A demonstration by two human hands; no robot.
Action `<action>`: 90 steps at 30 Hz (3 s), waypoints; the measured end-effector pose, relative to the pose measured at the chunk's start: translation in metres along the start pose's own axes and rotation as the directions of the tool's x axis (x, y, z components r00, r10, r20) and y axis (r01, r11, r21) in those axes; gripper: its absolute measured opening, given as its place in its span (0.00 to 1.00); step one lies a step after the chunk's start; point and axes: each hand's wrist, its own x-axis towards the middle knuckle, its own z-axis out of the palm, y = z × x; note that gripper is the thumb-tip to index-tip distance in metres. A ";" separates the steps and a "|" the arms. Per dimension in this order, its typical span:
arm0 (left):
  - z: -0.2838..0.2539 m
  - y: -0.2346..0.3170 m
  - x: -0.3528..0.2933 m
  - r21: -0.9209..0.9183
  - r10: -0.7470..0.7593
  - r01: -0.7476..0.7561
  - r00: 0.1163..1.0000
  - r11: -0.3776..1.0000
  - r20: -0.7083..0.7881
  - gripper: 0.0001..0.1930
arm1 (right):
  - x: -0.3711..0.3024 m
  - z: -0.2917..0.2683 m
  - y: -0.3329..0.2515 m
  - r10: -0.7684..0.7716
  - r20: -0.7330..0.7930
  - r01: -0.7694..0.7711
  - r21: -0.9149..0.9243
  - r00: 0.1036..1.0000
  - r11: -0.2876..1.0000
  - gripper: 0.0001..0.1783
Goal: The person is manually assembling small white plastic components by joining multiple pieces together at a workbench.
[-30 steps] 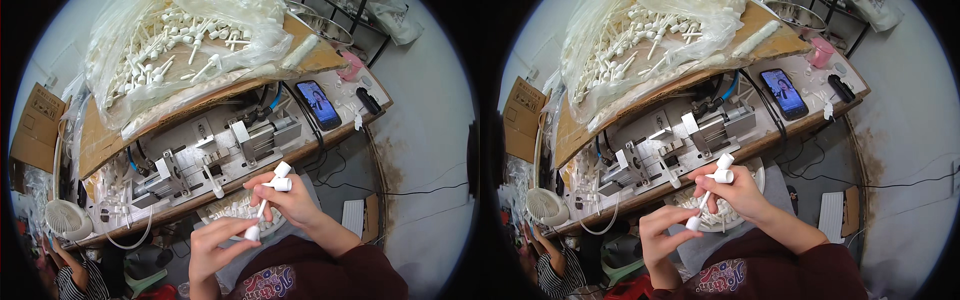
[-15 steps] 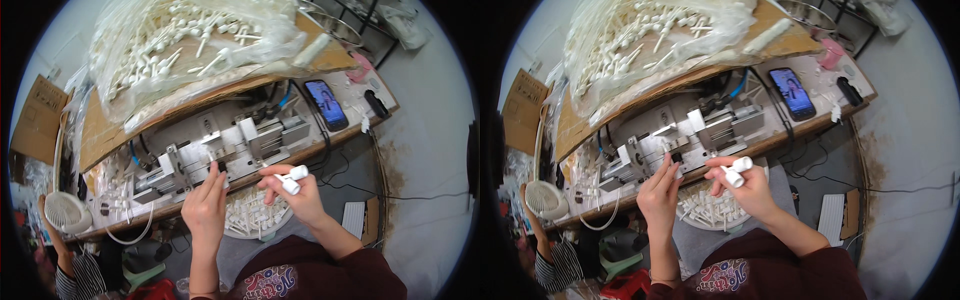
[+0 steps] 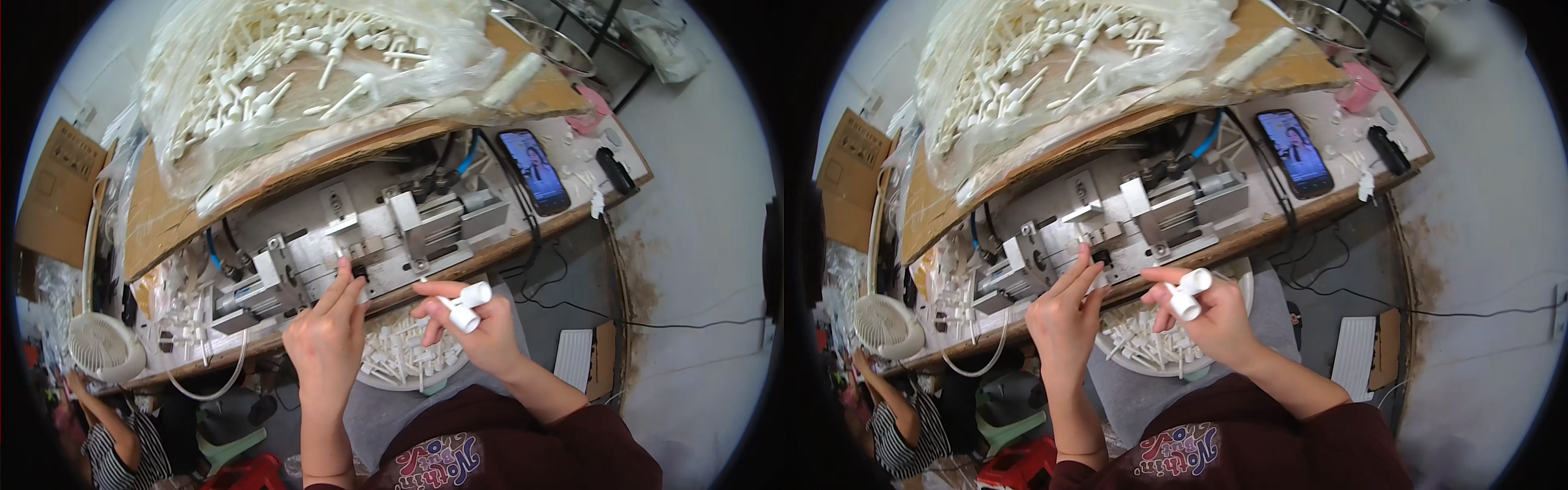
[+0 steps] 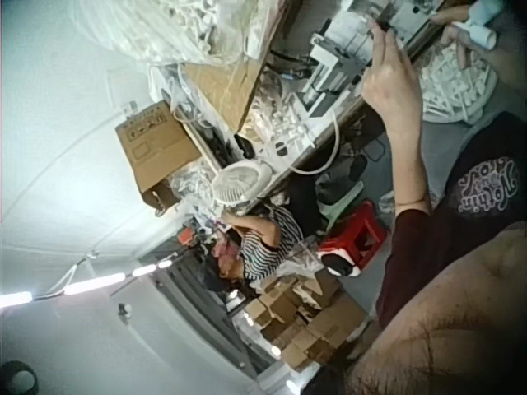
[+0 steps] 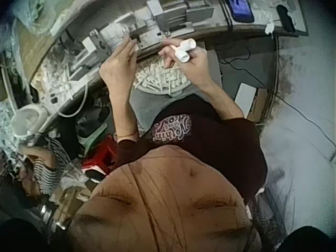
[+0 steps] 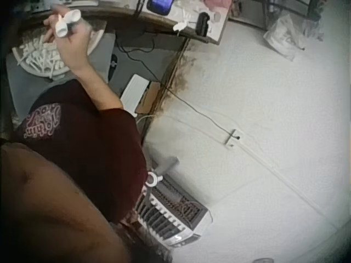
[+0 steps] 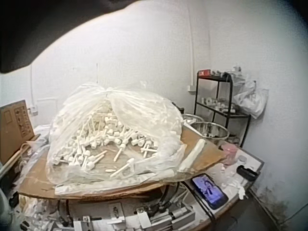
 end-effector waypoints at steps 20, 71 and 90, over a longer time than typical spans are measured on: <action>-0.011 0.039 -0.040 -0.619 -0.074 0.066 0.997 0.782 0.013 0.17 | -0.004 0.005 0.014 -0.574 0.174 0.538 -0.631 0.800 0.559 0.30; -0.001 0.004 0.003 0.004 0.022 -0.022 1.000 1.000 0.012 0.11 | -0.008 0.005 0.003 -0.551 0.184 0.543 -0.579 0.814 0.608 0.17; 0.050 0.010 -0.097 -0.341 0.085 0.087 0.884 0.936 0.459 0.13 | 0.029 0.027 0.006 -0.586 0.420 0.688 -0.627 0.693 0.364 0.16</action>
